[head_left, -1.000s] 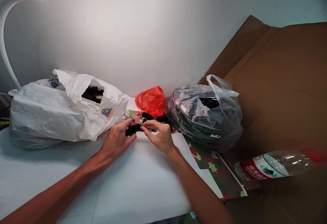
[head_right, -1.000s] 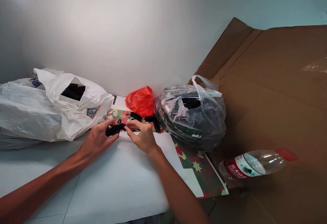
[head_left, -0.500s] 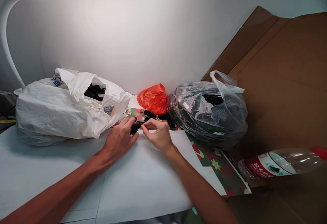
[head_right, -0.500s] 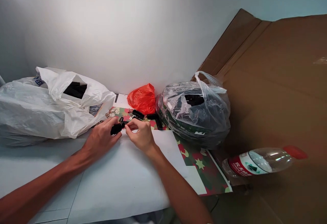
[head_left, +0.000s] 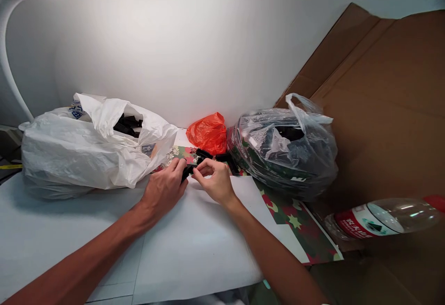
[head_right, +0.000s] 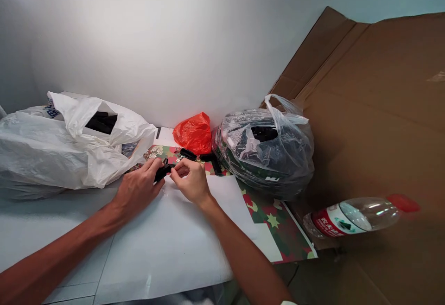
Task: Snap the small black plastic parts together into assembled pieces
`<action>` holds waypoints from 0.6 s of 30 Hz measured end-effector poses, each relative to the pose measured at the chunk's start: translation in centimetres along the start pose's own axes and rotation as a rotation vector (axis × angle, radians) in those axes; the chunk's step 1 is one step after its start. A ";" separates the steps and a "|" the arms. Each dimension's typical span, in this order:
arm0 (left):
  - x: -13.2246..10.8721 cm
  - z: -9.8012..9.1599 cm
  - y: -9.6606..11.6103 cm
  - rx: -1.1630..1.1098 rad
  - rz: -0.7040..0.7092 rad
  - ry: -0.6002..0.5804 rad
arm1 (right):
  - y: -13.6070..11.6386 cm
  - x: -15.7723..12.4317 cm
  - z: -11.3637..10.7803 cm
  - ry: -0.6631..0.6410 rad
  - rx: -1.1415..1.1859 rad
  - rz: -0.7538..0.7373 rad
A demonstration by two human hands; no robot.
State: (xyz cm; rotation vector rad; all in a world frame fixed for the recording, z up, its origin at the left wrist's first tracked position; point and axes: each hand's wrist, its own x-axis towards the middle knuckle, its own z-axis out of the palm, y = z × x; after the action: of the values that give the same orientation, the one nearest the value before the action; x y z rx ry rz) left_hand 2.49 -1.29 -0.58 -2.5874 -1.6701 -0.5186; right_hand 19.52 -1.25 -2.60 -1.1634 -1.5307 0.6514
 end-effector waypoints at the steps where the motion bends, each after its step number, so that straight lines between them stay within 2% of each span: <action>1: 0.0 0.0 0.0 0.005 0.009 -0.006 | 0.0 0.0 0.0 0.002 -0.009 -0.004; 7: 0.0 -0.1 -0.2 -0.056 0.062 -0.094 | 0.3 -0.1 0.0 0.008 -0.016 -0.001; 14: -0.1 -0.1 -0.3 -0.211 0.036 -0.085 | 0.0 -0.2 -0.2 0.041 -0.046 -0.050; 18: -0.1 -0.3 -0.2 -0.220 0.017 -0.101 | -0.3 -0.3 -0.2 0.043 -0.063 -0.089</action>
State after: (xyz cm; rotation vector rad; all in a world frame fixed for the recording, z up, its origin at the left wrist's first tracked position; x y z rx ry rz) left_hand 2.20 -1.35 -0.31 -2.8230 -1.7076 -0.6135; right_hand 19.63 -1.65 -2.38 -1.1425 -1.5664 0.5186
